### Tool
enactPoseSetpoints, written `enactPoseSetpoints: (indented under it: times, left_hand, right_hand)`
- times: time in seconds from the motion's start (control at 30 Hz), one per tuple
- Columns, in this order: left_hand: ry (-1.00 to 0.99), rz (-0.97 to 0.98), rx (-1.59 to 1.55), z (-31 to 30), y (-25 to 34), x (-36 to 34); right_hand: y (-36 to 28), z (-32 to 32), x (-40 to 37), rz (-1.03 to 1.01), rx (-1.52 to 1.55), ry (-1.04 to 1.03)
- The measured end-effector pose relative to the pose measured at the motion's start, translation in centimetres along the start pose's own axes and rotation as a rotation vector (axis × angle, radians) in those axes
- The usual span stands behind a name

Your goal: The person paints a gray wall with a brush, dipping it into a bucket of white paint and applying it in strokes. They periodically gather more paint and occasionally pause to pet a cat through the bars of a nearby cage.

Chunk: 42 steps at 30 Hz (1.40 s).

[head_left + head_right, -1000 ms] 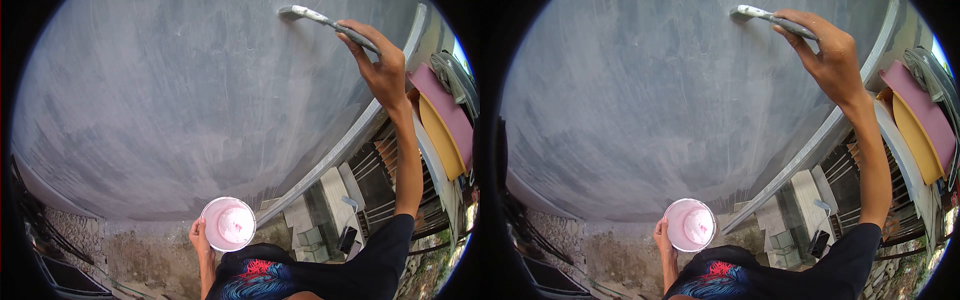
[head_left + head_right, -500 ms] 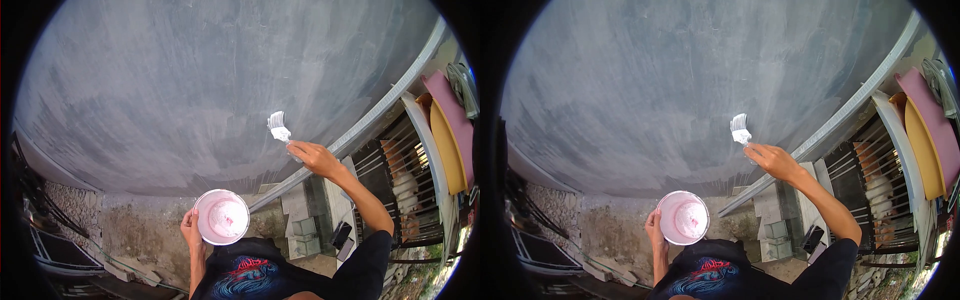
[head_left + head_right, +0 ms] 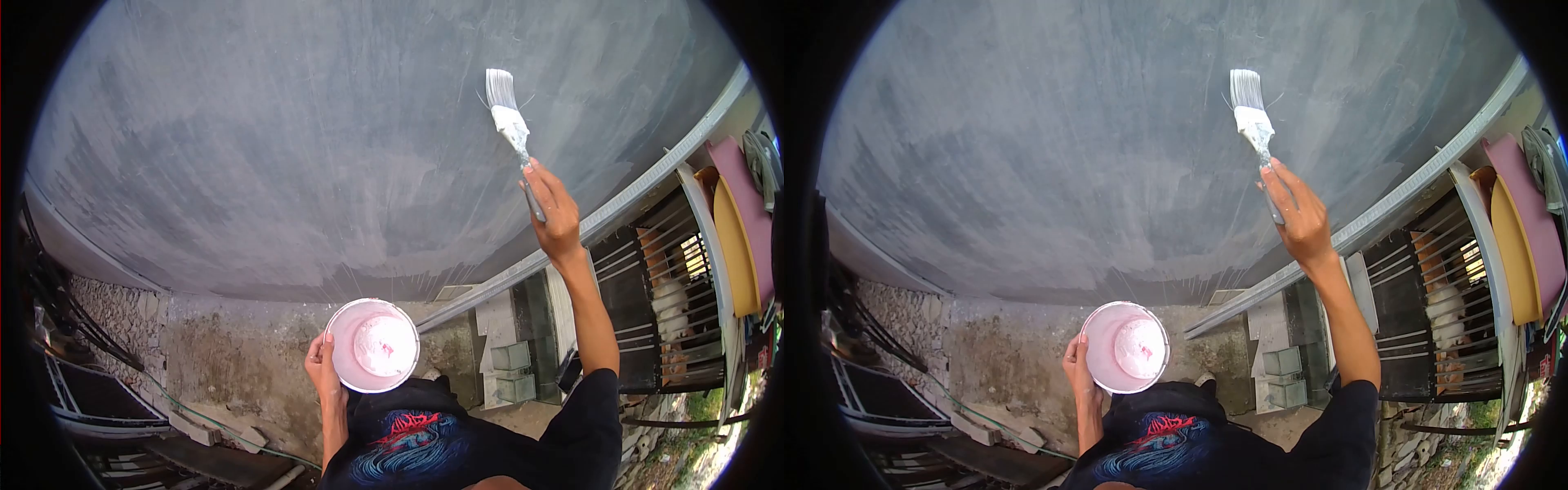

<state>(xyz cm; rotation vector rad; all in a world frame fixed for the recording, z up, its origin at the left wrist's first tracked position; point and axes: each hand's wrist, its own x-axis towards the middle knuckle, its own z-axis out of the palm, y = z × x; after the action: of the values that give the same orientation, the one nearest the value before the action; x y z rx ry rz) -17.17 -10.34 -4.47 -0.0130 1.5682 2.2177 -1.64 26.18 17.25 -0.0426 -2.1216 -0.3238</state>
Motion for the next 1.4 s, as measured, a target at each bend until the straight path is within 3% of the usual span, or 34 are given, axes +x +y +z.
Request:
enactPoseSetpoints:
  times: [0.13,0.33,0.43,0.57,0.67,0.73,0.77,0.83,0.97,1.2,1.4]
  left_hand:
    - [0.011,0.001,-0.039,-4.6,2.0,2.4]
    - [0.046,0.053,-0.051,-15.4,5.8,8.3]
    - [0.089,0.119,0.025,-19.1,9.1,12.3]
    - [0.116,0.298,0.193,-21.1,14.8,15.0]
    - [0.095,0.415,0.258,-21.4,17.6,16.5]
    - [0.098,0.45,0.252,-21.2,19.5,16.4]
    - [0.095,0.494,0.25,-21.2,20.5,16.3]
    - [0.107,0.528,0.237,-21.4,22.0,16.1]
    - [0.05,0.637,0.237,-22.8,23.8,15.2]
    - [0.032,0.751,0.158,-24.4,24.4,14.9]
    - [0.024,0.814,0.132,-25.1,25.3,15.3]
  right_hand:
    - [-5.3,7.7,-10.0,0.187,-0.011,-0.136]
    - [-17.1,12.2,-14.1,0.571,0.148,-0.318]
    - [-23.0,13.5,-10.4,0.609,0.358,-0.429]
    - [-30.9,11.3,2.5,0.61,0.574,-0.371]
    - [-34.8,9.7,9.6,0.425,0.795,-0.331]
    - [-37.0,9.5,12.5,0.178,0.966,-0.488]
    - [-38.1,9.8,13.4,0.174,0.979,-0.493]
    - [-40.0,10.9,14.9,-0.177,0.823,-0.629]
    - [-43.7,14.2,16.0,-0.397,0.589,-0.552]
    - [-45.0,15.6,16.5,-0.381,0.721,-0.637]
    - [-45.1,15.3,17.8,-0.343,0.592,-0.61]
